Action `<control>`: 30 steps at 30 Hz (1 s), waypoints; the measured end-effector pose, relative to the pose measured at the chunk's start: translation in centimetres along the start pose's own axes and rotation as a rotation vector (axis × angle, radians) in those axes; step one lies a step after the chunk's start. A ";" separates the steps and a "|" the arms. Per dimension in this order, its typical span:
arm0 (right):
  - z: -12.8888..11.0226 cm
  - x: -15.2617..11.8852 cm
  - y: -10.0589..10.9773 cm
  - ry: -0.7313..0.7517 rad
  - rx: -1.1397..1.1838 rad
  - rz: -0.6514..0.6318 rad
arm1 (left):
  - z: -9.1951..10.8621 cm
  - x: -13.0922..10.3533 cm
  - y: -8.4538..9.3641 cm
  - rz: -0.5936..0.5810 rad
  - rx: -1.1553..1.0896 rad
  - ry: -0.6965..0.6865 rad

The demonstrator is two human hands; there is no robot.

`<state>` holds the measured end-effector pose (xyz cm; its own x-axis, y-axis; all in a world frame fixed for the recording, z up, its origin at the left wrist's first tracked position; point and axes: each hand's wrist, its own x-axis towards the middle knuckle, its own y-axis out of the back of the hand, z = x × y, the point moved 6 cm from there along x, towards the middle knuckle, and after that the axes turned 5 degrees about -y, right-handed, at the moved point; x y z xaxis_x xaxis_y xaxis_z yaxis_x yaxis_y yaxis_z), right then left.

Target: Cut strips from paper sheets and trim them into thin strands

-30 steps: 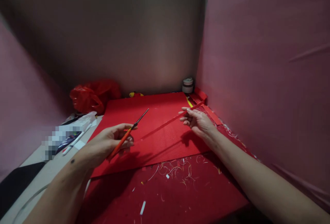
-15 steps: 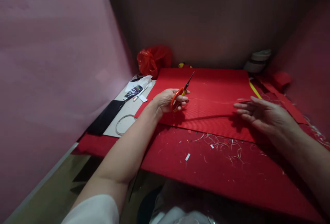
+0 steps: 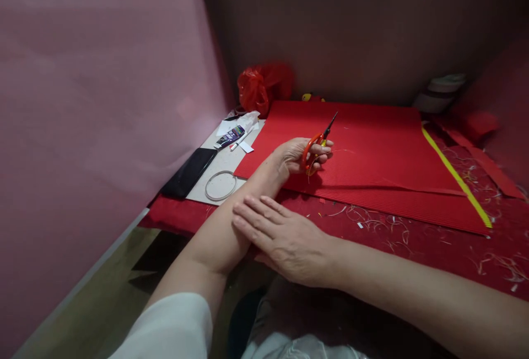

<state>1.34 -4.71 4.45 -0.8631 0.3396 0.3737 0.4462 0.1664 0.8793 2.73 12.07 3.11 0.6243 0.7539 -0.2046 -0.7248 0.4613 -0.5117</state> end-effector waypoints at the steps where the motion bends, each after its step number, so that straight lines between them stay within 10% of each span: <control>1: -0.1 0.1 -0.8 0.026 -0.024 -0.027 | 0.0 -0.1 0.1 0.004 0.003 -0.004; 7: -0.5 -2.4 -0.4 0.138 -0.020 -0.222 | 0.5 -0.8 0.4 0.081 0.057 -0.010; 13: 1.9 -4.1 10.7 -0.121 0.139 0.050 | 0.0 -3.4 -0.4 0.170 0.249 0.034; 20: 22.6 -4.1 19.9 -0.805 0.126 0.604 | -1.4 -4.3 1.4 0.212 0.272 -0.014; 24: 33.9 -0.2 18.7 -1.015 -0.183 0.494 | -2.0 -4.0 2.3 0.174 0.254 -0.010; 30: 41.2 6.1 16.1 -1.115 -0.212 0.354 | -2.6 -3.9 3.1 0.195 0.184 0.019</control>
<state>12.96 38.17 8.73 0.0289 0.9716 0.2350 0.4802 -0.2197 0.8492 -1.20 9.29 0.18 0.4720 0.8288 -0.3005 -0.8714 0.3869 -0.3015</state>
